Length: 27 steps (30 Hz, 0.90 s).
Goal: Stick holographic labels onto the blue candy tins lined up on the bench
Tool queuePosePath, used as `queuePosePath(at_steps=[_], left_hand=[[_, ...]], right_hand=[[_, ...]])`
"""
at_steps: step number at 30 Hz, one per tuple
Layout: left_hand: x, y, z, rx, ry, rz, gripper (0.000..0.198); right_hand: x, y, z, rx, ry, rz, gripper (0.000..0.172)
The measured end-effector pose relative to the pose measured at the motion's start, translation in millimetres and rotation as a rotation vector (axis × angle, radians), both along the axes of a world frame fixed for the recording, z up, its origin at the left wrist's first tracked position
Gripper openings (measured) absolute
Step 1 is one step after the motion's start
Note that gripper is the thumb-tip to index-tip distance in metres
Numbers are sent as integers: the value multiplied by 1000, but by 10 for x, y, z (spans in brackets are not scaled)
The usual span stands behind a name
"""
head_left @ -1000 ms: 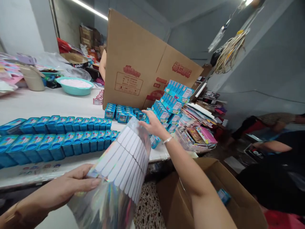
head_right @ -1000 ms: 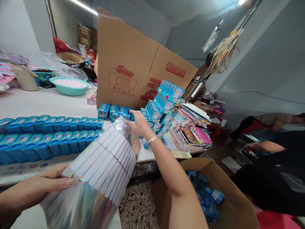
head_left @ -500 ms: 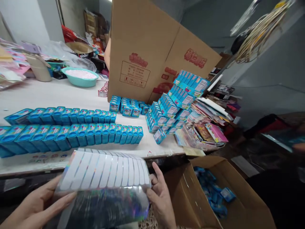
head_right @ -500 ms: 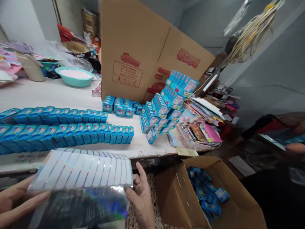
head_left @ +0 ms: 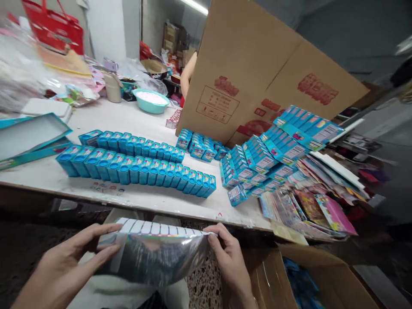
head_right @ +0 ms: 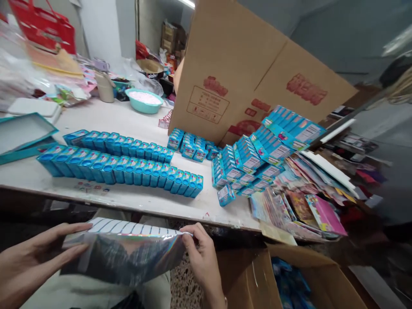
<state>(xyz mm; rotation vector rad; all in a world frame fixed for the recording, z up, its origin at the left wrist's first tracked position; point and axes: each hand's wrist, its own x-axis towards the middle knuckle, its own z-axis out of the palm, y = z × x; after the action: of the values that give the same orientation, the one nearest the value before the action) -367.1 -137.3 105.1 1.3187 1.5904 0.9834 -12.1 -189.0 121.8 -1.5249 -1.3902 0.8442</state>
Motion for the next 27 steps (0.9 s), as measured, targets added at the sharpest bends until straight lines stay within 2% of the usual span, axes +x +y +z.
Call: queuePosePath(at_steps=[4,8,10,12,13,14,16,19,21,24,27], left_hand=[[263,497,-144,161,27,-110,45],[425,923,-373,254,-8,-116,47],[479,1048,-436,203,-72,-82,51],[552,1115,-448,82,-182,-73,54],[600,1133,-439,9,-247,-88,56],[654,1143,-423,-59,-307,-119,56],[768,1154,-382,-134,-385,-200,54],[889,1178,-330,-129,-378,-310,47],[914,1205,-319,-163,-381,-380,44],[898,1236,-349,-315,-480,-464,45],[873,1236,-409,-414,-573,-407,41]], right_hand=[[78,517,-276,-74,-75,43,42],[153,827,-442,-2,-352,-92,41],[90,869,-463,105,-517,-205,31],[-96,875,-453,269,-631,-306,18],[-228,880,-442,352,-646,-308,19],[-374,895,-430,415,-639,-264,26],[-649,969,-414,447,-615,-68,39],[-867,1172,-442,323,-567,186,39],[-883,1303,-494,256,-518,228,32],[-889,1415,-551,256,-480,191,34],[-991,1454,-554,305,-480,161,28]])
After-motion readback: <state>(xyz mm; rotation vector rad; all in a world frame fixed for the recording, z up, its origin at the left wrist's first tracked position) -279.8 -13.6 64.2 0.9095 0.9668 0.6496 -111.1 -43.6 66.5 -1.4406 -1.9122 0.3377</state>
